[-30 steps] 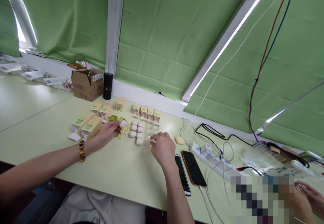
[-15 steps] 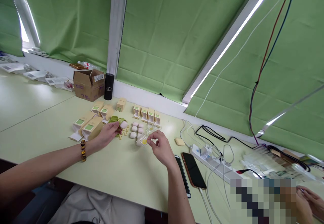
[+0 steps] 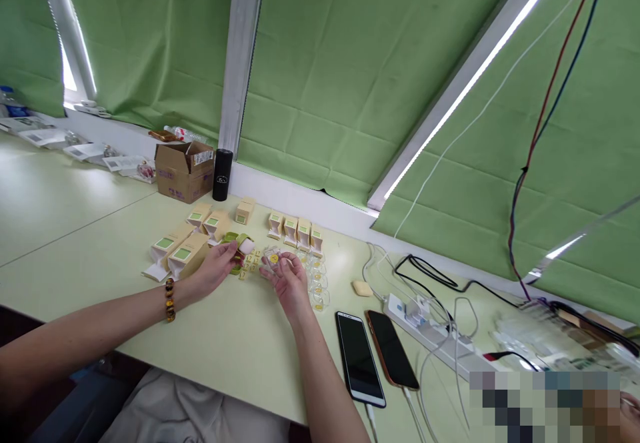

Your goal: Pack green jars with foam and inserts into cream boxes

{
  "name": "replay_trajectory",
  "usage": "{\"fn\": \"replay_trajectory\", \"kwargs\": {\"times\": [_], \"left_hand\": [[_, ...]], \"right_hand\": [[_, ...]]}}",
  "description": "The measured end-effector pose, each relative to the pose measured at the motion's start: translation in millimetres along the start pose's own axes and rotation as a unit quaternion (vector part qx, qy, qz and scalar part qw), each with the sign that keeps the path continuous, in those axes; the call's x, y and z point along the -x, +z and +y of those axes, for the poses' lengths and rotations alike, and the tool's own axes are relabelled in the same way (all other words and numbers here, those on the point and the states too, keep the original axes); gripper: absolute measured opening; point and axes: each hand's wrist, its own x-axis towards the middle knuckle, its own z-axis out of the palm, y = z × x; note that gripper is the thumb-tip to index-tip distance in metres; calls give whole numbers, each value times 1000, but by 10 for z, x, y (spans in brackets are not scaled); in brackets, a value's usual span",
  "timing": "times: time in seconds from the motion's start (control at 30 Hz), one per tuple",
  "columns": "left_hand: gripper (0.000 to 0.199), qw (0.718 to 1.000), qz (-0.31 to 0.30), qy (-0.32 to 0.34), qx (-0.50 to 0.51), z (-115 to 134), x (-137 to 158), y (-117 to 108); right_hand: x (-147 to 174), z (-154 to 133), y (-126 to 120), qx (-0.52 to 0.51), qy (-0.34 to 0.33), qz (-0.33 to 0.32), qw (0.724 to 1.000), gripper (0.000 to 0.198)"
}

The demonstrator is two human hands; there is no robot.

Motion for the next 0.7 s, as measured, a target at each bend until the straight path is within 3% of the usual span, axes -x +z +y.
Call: {"fn": "replay_trajectory", "kwargs": {"times": [0.3, 0.53, 0.63, 0.7], "left_hand": [[55, 1000, 2, 5, -4, 25, 9, 18], [53, 1000, -5, 14, -2, 44, 30, 22], [51, 1000, -10, 20, 2, 45, 30, 11], [49, 1000, -14, 23, 11, 52, 35, 4]], "right_hand": [[70, 160, 122, -29, -26, 13, 999, 54], [76, 252, 100, 84, -103, 50, 990, 57], [117, 274, 106, 217, -192, 50, 956, 64], [152, 285, 103, 338, -277, 23, 899, 61]]}}
